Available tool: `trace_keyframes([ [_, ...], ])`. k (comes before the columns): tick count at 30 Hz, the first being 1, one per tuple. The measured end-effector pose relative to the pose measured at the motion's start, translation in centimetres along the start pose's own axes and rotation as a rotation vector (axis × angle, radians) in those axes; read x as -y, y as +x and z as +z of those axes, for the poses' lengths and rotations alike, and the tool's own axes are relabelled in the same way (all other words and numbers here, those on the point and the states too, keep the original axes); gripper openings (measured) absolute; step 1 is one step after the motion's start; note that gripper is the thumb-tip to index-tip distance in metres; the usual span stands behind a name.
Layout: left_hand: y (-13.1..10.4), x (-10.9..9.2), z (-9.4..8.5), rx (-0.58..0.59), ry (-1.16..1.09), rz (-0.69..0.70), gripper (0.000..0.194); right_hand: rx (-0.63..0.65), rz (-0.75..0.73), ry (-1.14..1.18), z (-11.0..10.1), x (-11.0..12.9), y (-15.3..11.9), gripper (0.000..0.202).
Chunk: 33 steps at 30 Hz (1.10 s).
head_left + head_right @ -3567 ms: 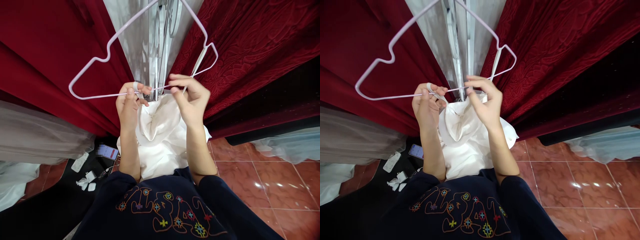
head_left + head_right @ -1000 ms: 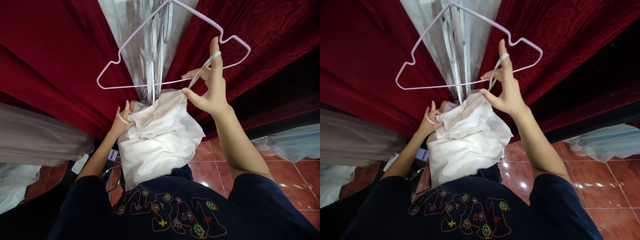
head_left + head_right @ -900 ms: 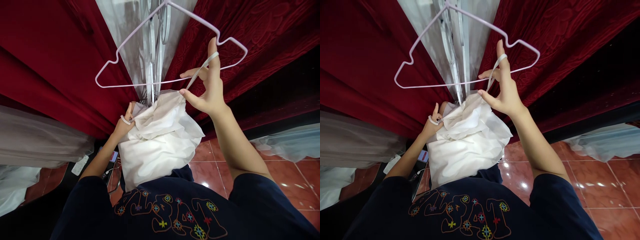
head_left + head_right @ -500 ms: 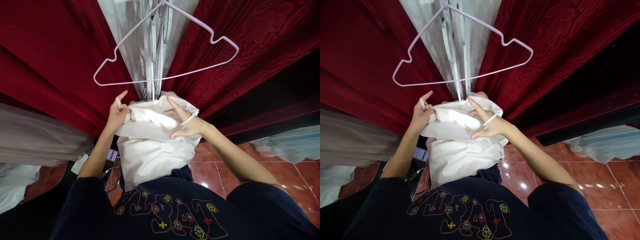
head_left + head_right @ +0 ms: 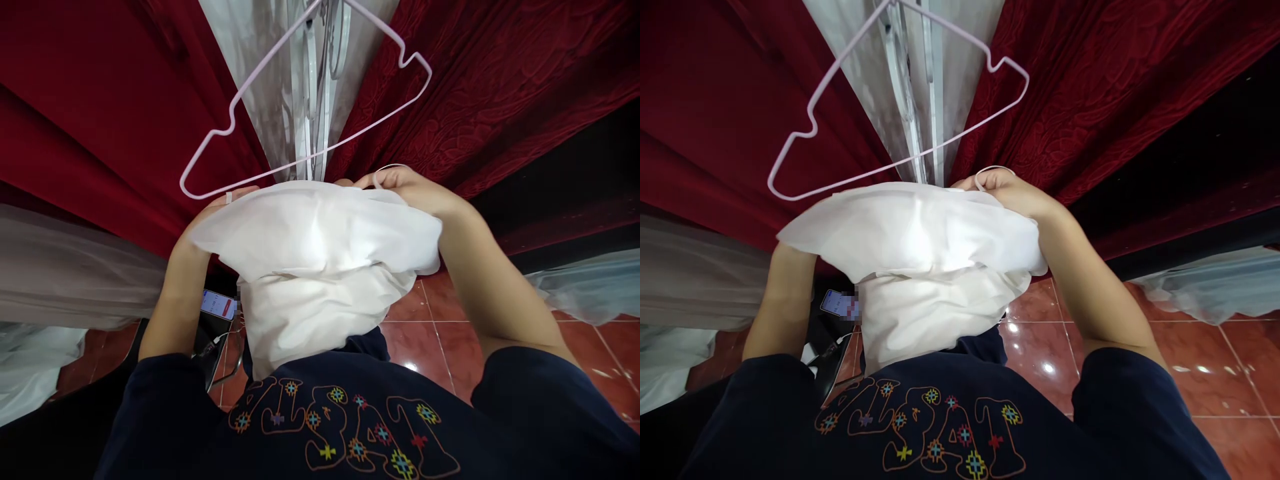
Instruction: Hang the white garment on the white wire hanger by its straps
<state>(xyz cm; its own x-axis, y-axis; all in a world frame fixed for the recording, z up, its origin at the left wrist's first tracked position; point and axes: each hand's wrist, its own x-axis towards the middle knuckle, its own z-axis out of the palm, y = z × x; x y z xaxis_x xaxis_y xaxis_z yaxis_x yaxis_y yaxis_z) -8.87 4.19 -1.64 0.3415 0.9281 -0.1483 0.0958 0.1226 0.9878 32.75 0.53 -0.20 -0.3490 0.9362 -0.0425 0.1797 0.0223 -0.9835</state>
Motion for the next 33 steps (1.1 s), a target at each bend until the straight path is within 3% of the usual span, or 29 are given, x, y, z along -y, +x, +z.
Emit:
trace_keyframes([
  [5,-0.3,2.3,-0.4,-0.190,0.098,0.075,0.077,-0.205,-0.077,-0.035,0.8,-6.2,2.9,0.051],
  [10,-3.7,1.7,0.1,-0.225,0.339,0.367,0.064,-0.408,-0.192,0.074,0.6,-8.2,2.5,0.051],
  [14,-6.1,0.8,1.1,-0.251,0.683,0.643,0.048,-0.518,-0.382,0.057,-0.8,-6.8,2.1,0.054],
  [18,-7.1,1.0,2.7,-0.461,0.513,0.844,0.033,-0.629,-0.569,-0.180,-1.4,-3.3,1.3,0.051],
  [20,-7.6,0.7,3.8,-0.539,0.418,0.866,0.032,-0.635,-0.639,-0.353,-1.2,-1.4,1.1,0.049],
  [23,-8.4,-0.5,5.4,-0.646,0.364,0.873,0.025,-0.490,-0.707,-0.551,-0.7,0.7,2.1,0.052],
  [27,-8.4,-2.8,6.6,-0.758,0.335,0.906,0.019,-0.338,-0.688,-0.648,-0.1,1.0,4.6,0.048],
  [30,-7.6,-3.9,6.4,-0.811,0.263,0.952,0.015,-0.398,-0.670,-0.650,0.5,0.4,5.1,0.037],
  [33,-6.4,-4.8,5.6,-0.784,0.190,0.998,0.016,-0.484,-0.692,-0.641,1.3,0.0,3.9,0.032],
])
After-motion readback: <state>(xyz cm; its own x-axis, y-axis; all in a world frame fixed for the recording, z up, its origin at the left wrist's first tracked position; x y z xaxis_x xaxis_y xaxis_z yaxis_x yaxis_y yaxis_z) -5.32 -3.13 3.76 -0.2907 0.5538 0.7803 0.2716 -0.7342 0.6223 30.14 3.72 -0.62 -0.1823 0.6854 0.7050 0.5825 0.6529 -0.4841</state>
